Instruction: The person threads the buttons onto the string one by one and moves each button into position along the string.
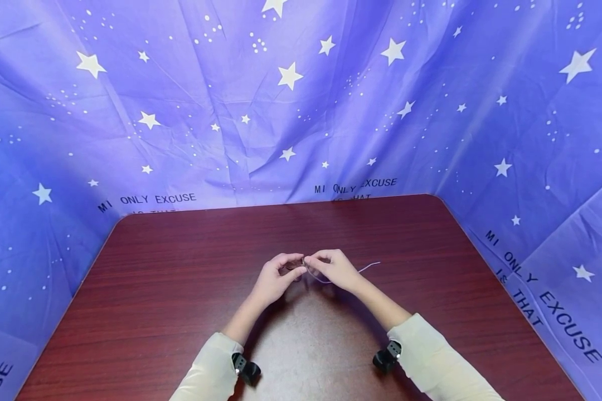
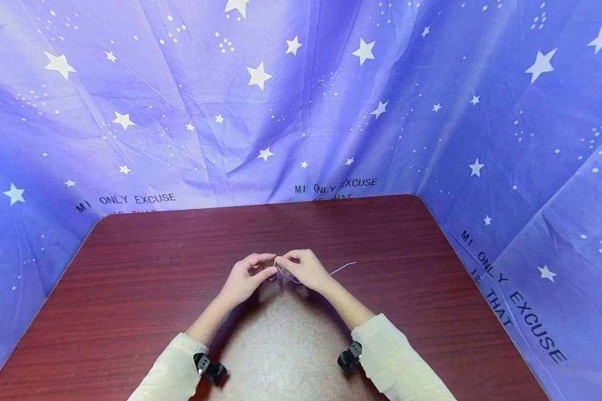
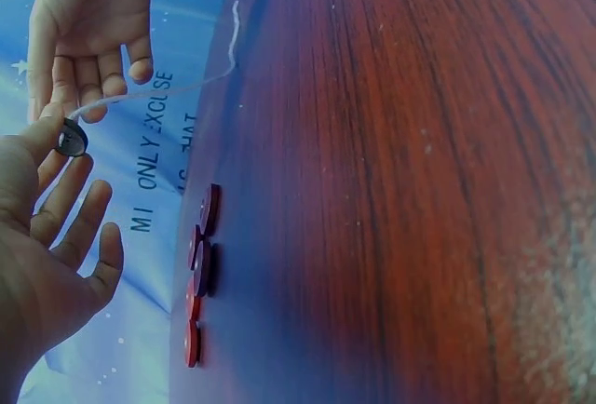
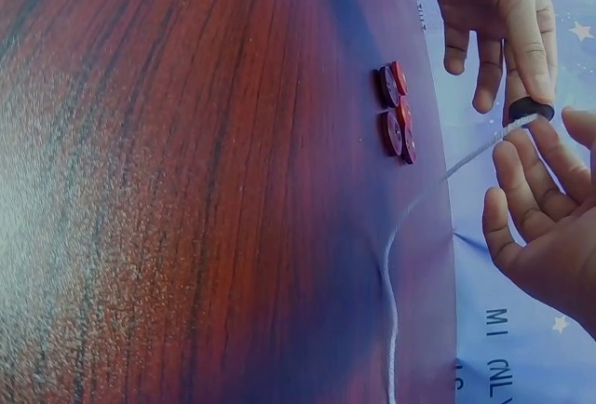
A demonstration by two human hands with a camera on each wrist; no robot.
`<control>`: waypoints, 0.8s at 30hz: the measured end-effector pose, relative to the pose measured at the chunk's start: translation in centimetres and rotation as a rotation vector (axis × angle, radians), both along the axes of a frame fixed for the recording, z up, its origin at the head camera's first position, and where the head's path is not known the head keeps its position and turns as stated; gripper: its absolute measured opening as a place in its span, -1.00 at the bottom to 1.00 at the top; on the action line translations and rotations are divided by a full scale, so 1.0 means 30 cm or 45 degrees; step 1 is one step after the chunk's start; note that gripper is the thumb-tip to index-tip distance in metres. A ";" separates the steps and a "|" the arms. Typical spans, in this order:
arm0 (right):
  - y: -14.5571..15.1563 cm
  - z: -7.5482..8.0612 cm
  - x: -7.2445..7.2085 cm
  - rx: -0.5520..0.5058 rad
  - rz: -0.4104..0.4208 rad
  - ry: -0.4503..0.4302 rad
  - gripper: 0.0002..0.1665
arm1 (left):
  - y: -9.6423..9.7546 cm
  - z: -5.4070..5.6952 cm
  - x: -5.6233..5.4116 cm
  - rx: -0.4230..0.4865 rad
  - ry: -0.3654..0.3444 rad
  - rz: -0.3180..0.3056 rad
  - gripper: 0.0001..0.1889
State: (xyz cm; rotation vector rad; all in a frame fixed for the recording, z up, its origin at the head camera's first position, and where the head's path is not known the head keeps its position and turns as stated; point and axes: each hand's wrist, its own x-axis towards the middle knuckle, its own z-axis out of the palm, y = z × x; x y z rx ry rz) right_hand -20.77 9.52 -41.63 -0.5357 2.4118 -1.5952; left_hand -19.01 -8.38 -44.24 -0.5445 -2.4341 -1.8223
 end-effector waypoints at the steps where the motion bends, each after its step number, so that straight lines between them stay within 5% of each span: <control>1: -0.001 0.004 0.002 0.005 -0.010 -0.011 -0.72 | 0.001 0.000 0.000 -0.002 -0.001 -0.008 -0.68; 10: -0.003 0.004 0.006 0.012 -0.025 -0.052 -0.76 | -0.005 -0.003 -0.001 -0.032 0.014 -0.010 -0.67; 24: -0.007 0.000 0.005 -0.037 -0.040 -0.058 -0.73 | -0.022 -0.012 -0.004 0.041 -0.072 0.124 -0.81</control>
